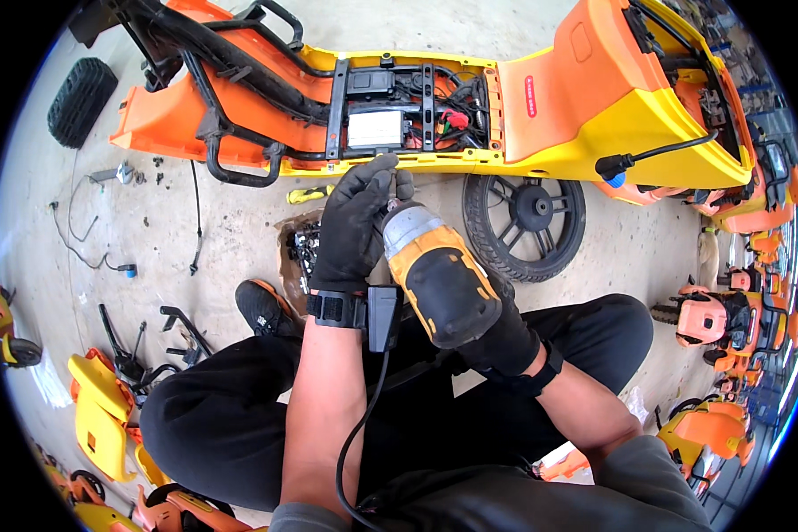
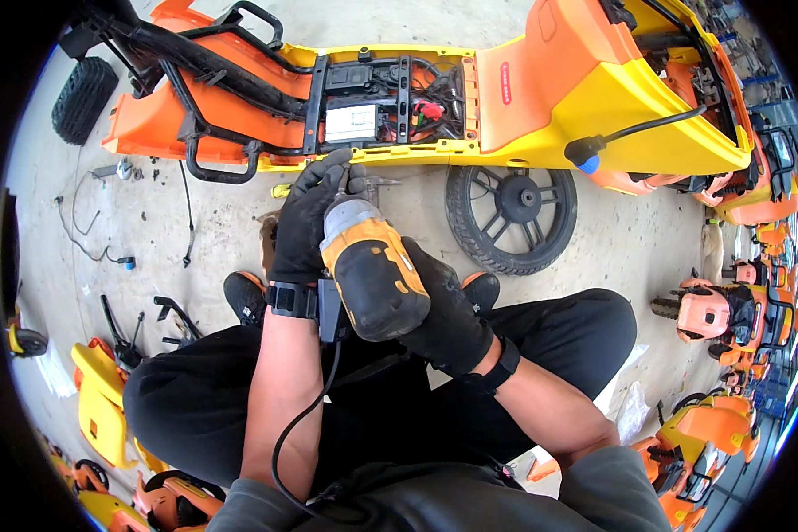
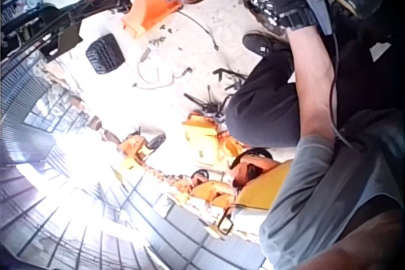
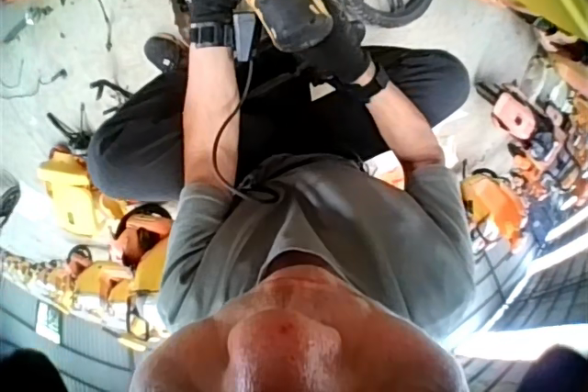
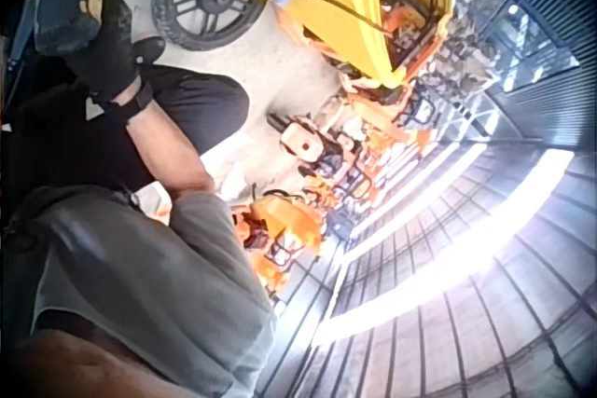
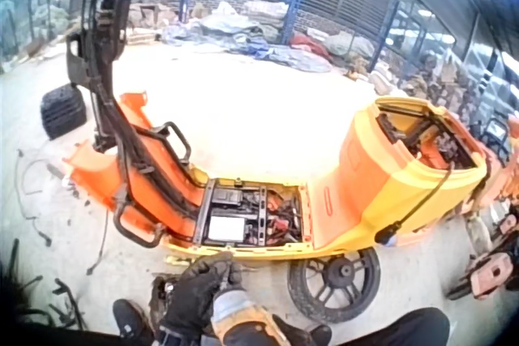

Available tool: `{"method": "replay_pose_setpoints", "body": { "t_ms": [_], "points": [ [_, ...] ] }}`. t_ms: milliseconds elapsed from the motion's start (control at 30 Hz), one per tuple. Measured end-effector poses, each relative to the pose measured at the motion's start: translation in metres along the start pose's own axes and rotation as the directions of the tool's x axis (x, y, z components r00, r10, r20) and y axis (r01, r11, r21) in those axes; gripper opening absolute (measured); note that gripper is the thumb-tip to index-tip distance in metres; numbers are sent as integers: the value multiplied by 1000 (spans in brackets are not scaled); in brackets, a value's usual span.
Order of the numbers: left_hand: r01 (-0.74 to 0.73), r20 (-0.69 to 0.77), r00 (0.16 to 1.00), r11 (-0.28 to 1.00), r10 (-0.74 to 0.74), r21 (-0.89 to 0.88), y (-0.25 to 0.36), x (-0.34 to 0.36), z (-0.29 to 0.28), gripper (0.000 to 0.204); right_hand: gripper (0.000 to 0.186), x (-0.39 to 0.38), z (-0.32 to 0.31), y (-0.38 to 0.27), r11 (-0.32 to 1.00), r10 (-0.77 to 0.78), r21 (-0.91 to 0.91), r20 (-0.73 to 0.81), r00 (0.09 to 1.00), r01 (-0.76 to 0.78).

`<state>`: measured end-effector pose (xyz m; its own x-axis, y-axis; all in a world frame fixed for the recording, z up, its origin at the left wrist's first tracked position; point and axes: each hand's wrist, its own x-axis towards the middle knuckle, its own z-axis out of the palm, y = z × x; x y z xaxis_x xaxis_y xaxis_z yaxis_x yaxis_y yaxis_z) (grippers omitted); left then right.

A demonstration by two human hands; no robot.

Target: The person uses a power tool to remove screws from a motorcycle component, picks up small parts from a cardboard box, and places a new component onto the vehicle frame.

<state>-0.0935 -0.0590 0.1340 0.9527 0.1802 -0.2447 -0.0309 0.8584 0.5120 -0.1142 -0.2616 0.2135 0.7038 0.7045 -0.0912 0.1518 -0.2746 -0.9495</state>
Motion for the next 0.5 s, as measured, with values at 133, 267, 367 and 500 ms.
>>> {"method": "replay_pose_setpoints", "body": {
  "t_ms": [133, 267, 367, 500],
  "points": [
    [-44, 34, 998, 996, 47, -75, -1, 1, 4, 26, 55, -5, -5, 18, 913, -185, -363, 35, 982, 185],
    [-109, 34, 993, 994, 110, -17, 3, 4, 2, 25, 34, -1, -11, 21, 615, -371, -714, 113, 922, 334],
    [-161, 60, 985, 987, 160, 15, 7, 2, 8, 24, 37, -2, -13, 23, 759, -332, -596, -8, 943, 263],
    [-200, 56, 979, 977, 197, 69, 13, 0, 19, 26, 53, -5, -14, 33, 995, -2, -96, -68, 998, -4]
  ]
}}
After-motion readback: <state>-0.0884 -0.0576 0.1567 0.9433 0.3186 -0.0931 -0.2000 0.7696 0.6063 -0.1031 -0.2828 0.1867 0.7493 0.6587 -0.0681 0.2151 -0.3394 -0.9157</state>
